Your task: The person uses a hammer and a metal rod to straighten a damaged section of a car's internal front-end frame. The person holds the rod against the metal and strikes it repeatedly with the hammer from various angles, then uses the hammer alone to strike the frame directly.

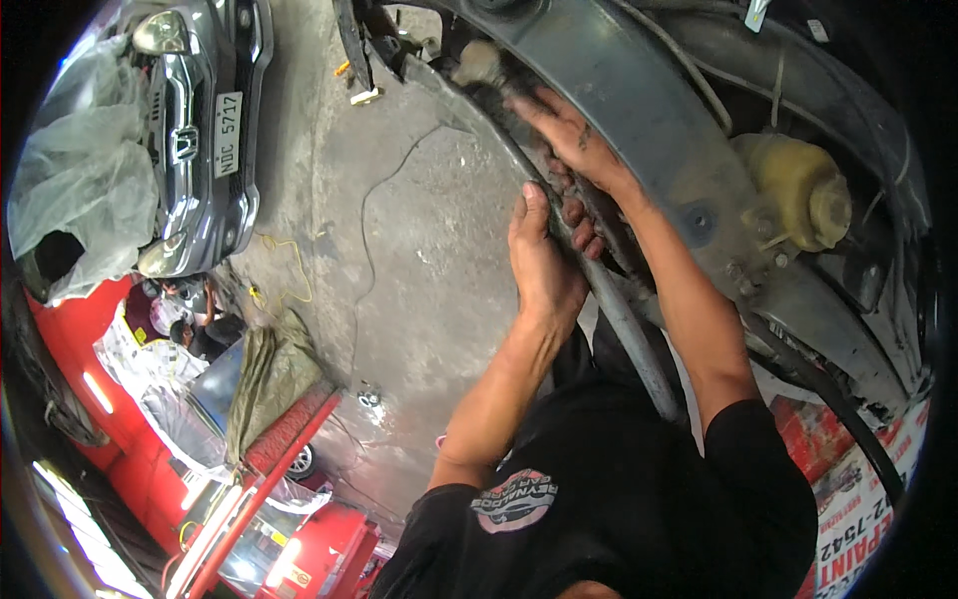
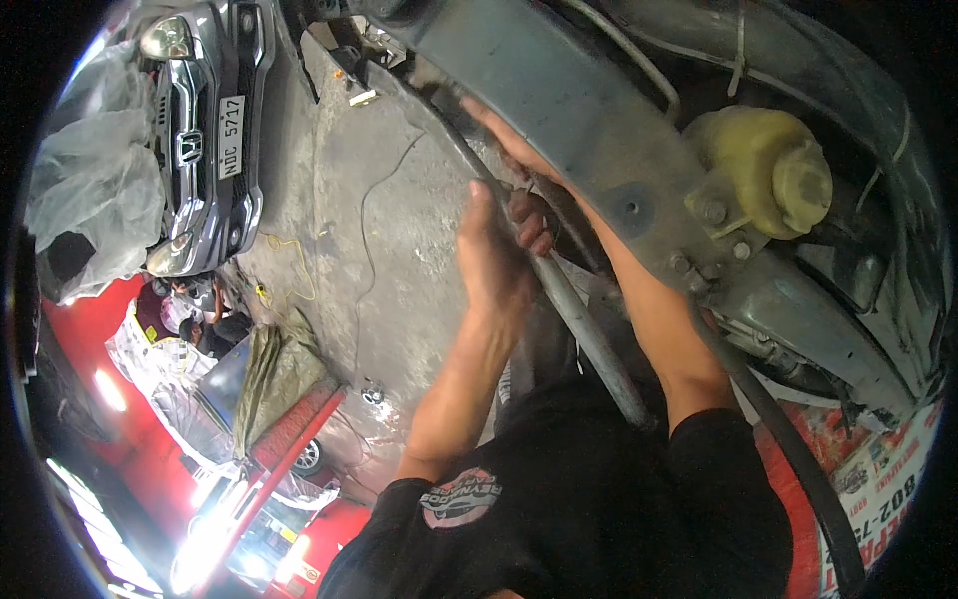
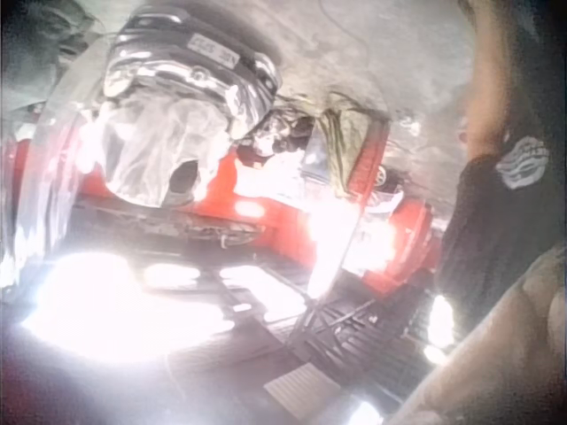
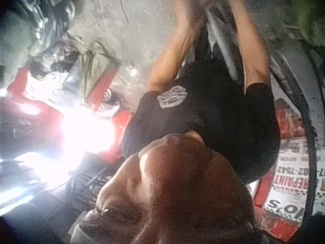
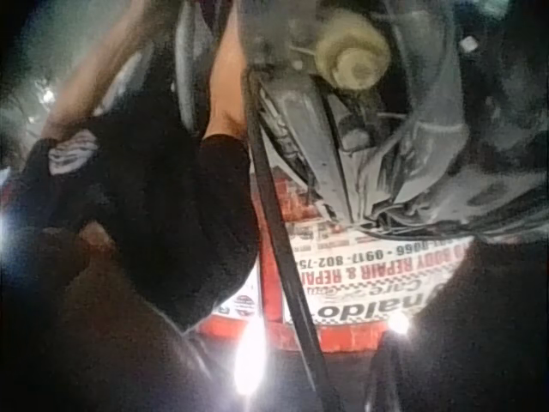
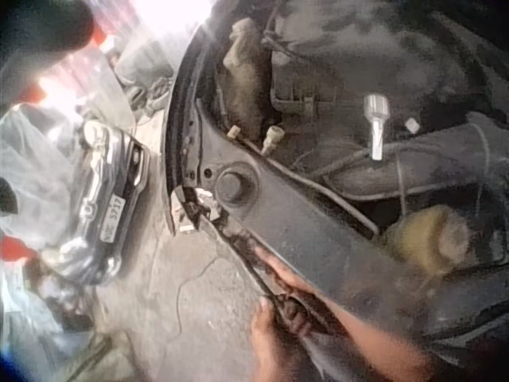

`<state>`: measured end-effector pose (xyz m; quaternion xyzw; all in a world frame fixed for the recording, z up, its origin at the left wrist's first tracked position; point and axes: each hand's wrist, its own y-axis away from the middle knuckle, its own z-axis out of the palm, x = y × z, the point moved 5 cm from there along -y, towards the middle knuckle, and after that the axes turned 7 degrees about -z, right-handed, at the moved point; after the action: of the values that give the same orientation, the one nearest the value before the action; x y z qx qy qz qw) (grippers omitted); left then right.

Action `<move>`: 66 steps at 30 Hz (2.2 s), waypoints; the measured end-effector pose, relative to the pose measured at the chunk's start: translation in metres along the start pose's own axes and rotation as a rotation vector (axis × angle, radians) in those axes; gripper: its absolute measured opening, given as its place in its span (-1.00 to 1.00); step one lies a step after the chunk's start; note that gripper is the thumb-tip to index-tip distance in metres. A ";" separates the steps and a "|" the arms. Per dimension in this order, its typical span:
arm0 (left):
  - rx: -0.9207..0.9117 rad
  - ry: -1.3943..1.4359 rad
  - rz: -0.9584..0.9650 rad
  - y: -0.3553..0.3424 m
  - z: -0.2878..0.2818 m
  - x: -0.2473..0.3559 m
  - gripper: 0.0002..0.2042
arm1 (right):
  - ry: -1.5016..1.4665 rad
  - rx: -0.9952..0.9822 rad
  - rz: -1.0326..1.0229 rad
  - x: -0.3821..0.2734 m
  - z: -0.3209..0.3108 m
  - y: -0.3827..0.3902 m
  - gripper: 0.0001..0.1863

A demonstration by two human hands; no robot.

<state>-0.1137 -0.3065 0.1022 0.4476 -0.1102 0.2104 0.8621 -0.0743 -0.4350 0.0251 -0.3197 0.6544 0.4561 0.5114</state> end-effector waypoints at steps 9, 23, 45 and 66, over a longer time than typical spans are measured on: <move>0.052 -0.074 0.011 -0.004 -0.004 -0.001 -0.67 | -0.326 0.143 0.021 0.061 -0.029 0.006 -0.48; 0.065 -0.073 0.048 -0.001 0.002 0.006 -0.73 | -0.141 0.167 -0.003 -0.030 -0.016 0.039 -0.53; 0.106 -0.092 0.011 0.025 -0.034 0.018 -0.74 | -0.169 -0.207 0.071 0.004 0.049 0.031 -0.56; 0.168 -0.250 -0.018 -0.002 -0.025 0.012 -0.65 | -0.320 0.212 0.064 0.006 -0.022 0.034 -0.57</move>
<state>-0.1023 -0.2840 0.0902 0.5417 -0.1945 0.1538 0.8032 -0.1142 -0.4427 0.0297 -0.1665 0.6188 0.4457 0.6251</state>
